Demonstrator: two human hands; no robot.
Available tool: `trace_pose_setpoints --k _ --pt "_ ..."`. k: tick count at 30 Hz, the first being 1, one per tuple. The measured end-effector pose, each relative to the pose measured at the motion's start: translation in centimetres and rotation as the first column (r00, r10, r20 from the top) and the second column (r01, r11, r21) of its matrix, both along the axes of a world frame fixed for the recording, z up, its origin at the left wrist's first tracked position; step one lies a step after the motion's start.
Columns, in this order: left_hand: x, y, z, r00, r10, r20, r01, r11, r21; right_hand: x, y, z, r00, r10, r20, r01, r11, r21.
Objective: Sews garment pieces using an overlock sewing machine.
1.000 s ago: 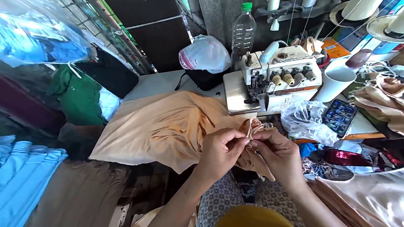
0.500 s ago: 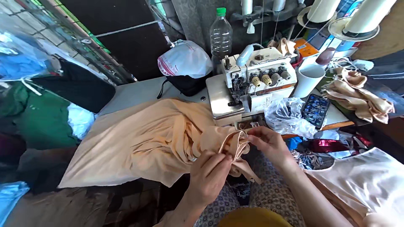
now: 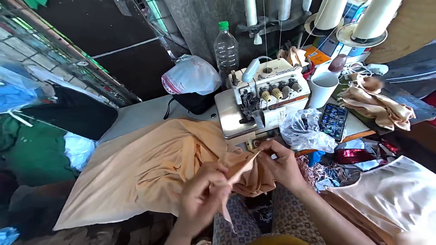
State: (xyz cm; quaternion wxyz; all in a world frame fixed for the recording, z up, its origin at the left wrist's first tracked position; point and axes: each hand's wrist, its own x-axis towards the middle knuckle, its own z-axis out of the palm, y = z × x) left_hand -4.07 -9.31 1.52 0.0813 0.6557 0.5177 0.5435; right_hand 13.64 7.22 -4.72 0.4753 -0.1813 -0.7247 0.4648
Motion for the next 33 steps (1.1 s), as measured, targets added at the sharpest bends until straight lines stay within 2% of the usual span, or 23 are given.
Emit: trace_pose_setpoints --k 2,4,6,9,12,16,22,26,29,33 --pt "-2.2 2.5 2.1 0.985 0.148 0.09 -0.14 0.987 -0.084 -0.4 0.3 0.5 0.982 0.183 -0.052 -0.187 0.977 -0.097" --pt "-5.0 6.8 3.2 0.95 0.31 0.041 -0.292 0.925 -0.243 -1.0 1.0 0.4 0.969 0.211 -0.127 -0.232 0.954 -0.188" --pt "-6.9 12.1 3.2 0.923 0.363 -0.129 -0.384 0.847 -0.369 -2.2 2.1 0.1 0.988 0.07 -0.138 -0.1 0.969 -0.225" --pt "-6.6 18.8 1.7 0.835 0.365 -0.413 -0.532 0.729 -0.432 -3.7 3.7 -0.3 0.988 -0.151 0.043 0.157 0.97 -0.188" --pt "-4.8 21.9 1.6 0.745 0.401 -0.533 -0.647 0.628 -0.432 -4.7 4.1 0.3 0.947 -0.261 0.189 0.282 0.955 -0.094" --pt "-4.4 23.8 2.4 0.716 0.403 -0.57 -0.682 0.574 -0.453 -5.5 3.7 1.1 0.897 -0.348 0.273 0.364 0.931 -0.006" --pt "-4.5 23.7 1.9 0.716 0.411 -0.564 -0.677 0.605 -0.419 -5.6 3.0 1.5 0.88 -0.371 0.295 0.376 0.926 0.042" --pt "-4.5 22.0 1.4 0.763 0.366 -0.533 -0.624 0.632 -0.459 -4.0 2.3 1.2 0.893 -0.345 0.289 0.331 0.938 0.098" --pt "-3.7 20.7 1.7 0.775 0.341 -0.532 -0.619 0.578 -0.532 -3.0 1.7 0.9 0.895 -0.335 0.296 0.304 0.941 0.146" --pt "-2.6 21.8 1.9 0.695 0.368 -0.617 -0.714 0.449 -0.537 -3.3 1.8 1.2 0.863 -0.339 0.375 0.3 0.941 0.16"
